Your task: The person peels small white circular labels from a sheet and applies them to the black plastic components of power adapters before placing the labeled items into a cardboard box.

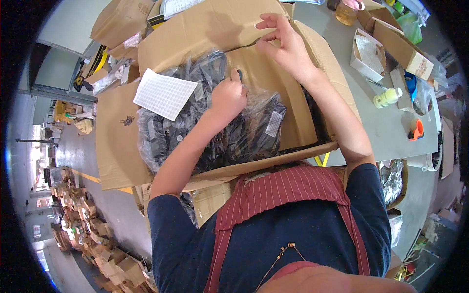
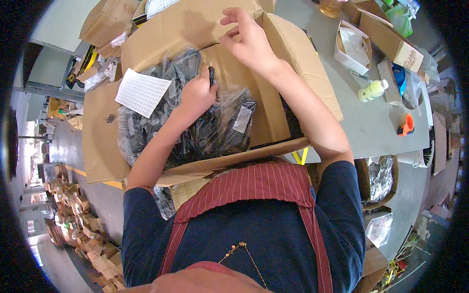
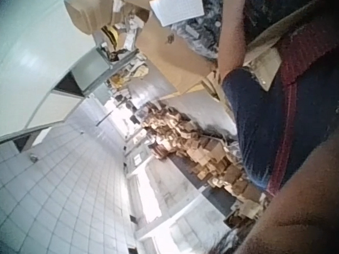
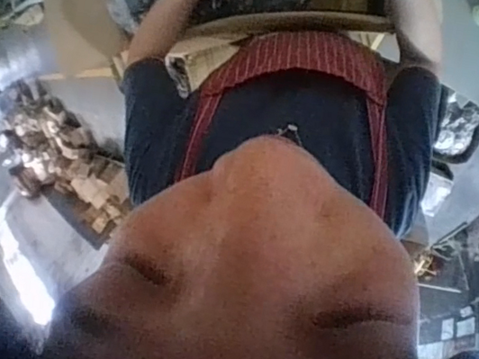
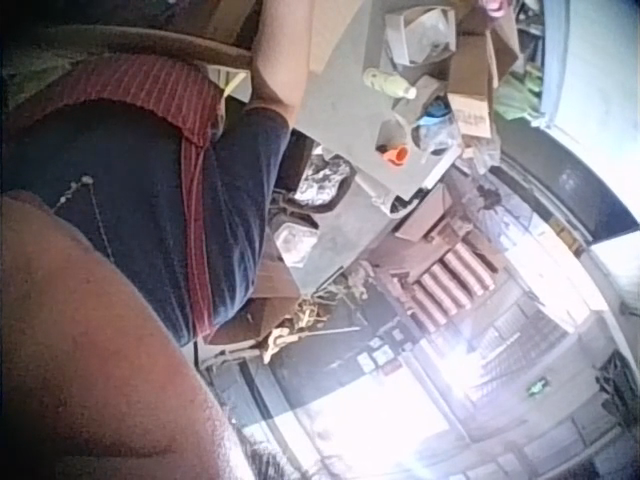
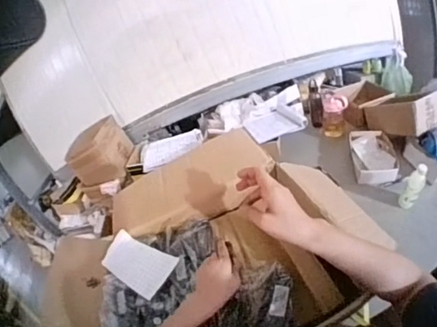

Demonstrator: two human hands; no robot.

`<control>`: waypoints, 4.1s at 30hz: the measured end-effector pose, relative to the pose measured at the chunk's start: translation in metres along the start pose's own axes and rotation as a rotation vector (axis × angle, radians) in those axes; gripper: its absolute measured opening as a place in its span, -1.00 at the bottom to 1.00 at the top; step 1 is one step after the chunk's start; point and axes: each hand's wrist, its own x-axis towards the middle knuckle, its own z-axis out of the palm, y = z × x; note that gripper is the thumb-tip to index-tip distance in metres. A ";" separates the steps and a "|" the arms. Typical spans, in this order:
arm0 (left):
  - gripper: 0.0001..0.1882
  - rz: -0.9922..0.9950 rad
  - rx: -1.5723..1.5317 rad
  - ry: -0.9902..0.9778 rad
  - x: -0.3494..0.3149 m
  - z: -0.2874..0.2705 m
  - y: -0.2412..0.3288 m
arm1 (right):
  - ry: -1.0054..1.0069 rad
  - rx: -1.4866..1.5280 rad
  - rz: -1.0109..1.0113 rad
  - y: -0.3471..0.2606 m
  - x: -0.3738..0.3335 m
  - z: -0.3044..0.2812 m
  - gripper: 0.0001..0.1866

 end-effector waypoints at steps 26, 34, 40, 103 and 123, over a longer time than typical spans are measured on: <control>-0.85 -0.432 -2.068 -0.447 0.001 -0.066 -0.001 | -0.388 0.255 0.164 -0.013 -0.010 0.008 -0.87; -0.86 -0.416 -2.078 -0.451 0.001 -0.063 -0.003 | -0.378 0.139 0.136 -0.015 -0.010 0.008 -0.87; -0.89 -0.395 -2.101 -0.456 0.001 -0.059 -0.006 | -0.339 -0.070 -0.030 -0.011 -0.010 0.010 -0.89; -0.45 -0.409 -2.001 -0.626 0.005 -0.072 0.001 | -0.200 0.110 0.315 -0.008 0.002 -0.010 -0.69; -0.73 -0.269 -1.258 -0.255 -0.052 -0.102 0.040 | -0.044 0.271 0.434 0.049 0.002 -0.008 -0.71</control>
